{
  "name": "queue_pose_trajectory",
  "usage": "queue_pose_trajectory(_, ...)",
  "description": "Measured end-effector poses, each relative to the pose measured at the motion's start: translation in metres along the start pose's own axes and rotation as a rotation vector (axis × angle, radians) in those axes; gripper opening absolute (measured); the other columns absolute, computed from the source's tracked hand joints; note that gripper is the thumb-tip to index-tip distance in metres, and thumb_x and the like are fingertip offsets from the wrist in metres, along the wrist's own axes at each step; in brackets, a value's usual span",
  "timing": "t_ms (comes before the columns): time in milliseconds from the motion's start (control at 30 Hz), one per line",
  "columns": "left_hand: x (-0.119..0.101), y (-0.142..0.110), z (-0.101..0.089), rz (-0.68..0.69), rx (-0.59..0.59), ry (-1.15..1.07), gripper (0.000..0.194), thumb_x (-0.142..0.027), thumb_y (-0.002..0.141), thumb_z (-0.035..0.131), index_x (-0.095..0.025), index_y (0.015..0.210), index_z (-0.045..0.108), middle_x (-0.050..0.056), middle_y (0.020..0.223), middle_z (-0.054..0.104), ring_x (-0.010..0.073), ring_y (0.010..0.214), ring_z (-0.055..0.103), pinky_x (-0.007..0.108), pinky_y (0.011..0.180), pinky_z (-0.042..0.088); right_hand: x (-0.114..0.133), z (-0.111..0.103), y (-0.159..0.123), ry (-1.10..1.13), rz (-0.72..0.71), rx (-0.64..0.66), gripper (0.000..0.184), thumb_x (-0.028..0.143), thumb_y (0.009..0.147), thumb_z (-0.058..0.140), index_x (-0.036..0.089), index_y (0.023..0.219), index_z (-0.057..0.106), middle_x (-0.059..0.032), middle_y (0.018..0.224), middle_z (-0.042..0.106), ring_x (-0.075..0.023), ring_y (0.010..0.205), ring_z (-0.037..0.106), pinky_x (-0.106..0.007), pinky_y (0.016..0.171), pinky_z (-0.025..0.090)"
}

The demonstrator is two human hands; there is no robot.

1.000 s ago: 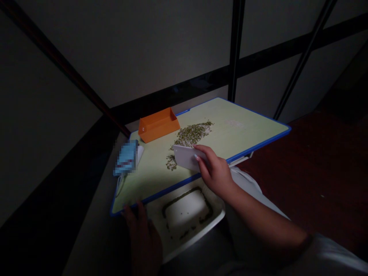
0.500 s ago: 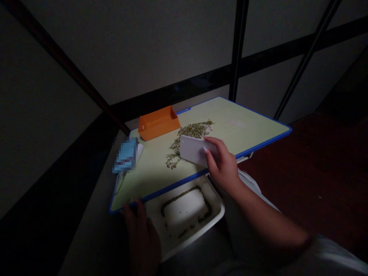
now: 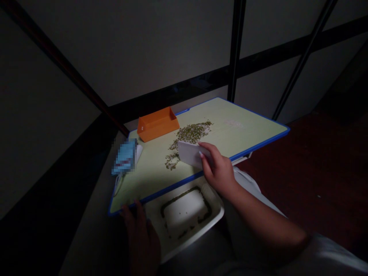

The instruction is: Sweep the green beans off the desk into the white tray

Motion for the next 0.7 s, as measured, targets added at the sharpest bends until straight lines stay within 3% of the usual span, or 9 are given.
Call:
queue_pose_trajectory(233, 0.0013, -0.0019, 0.0003, 0.004, 0.003, -0.007, 0.067, -0.025, 0.089, 0.041, -0.025, 0.153, 0.019, 0.01, 0.169, 0.001, 0.0293, 0.155, 0.004, 0.056, 0.126, 0.016, -0.0064, -0.0004, 0.002, 0.006, 0.036, -0.039, 0.035, 0.023, 0.092, 0.049, 0.024, 0.125, 0.059, -0.0071, 0.108, 0.076, -0.0205, 0.075, 0.074, -0.029, 0.068, 0.058)
queue_pose_trajectory(533, -0.0013, 0.0009, -0.0006, -0.057, 0.029, -0.022, 0.063, -0.028, 0.09, 0.04, -0.021, 0.151, 0.026, 0.013, 0.168, 0.005, 0.0287, 0.155, 0.004, 0.055, 0.126, 0.017, -0.0082, 0.0003, 0.0031, 0.058, 0.028, -0.101, 0.033, 0.024, 0.093, 0.048, 0.024, 0.124, 0.058, -0.0095, 0.12, 0.072, -0.024, 0.105, 0.071, -0.032, 0.08, 0.059)
queue_pose_trajectory(700, -0.0031, -0.0008, -0.0019, -0.051, 0.007, -0.045, 0.063, -0.027, 0.09, 0.041, -0.024, 0.151, 0.026, 0.01, 0.168, 0.005, 0.028, 0.155, 0.005, 0.054, 0.125, 0.018, -0.0056, 0.0008, 0.0001, 0.056, 0.008, -0.095, 0.032, 0.024, 0.092, 0.049, 0.025, 0.123, 0.058, -0.0082, 0.117, 0.072, -0.0228, 0.096, 0.073, -0.03, 0.075, 0.059)
Point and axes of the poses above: each hand's wrist, its own y-axis towards the middle knuckle, its own z-axis out of the palm, x = y × z, the point moved 4 cm from there along y, towards the middle knuckle
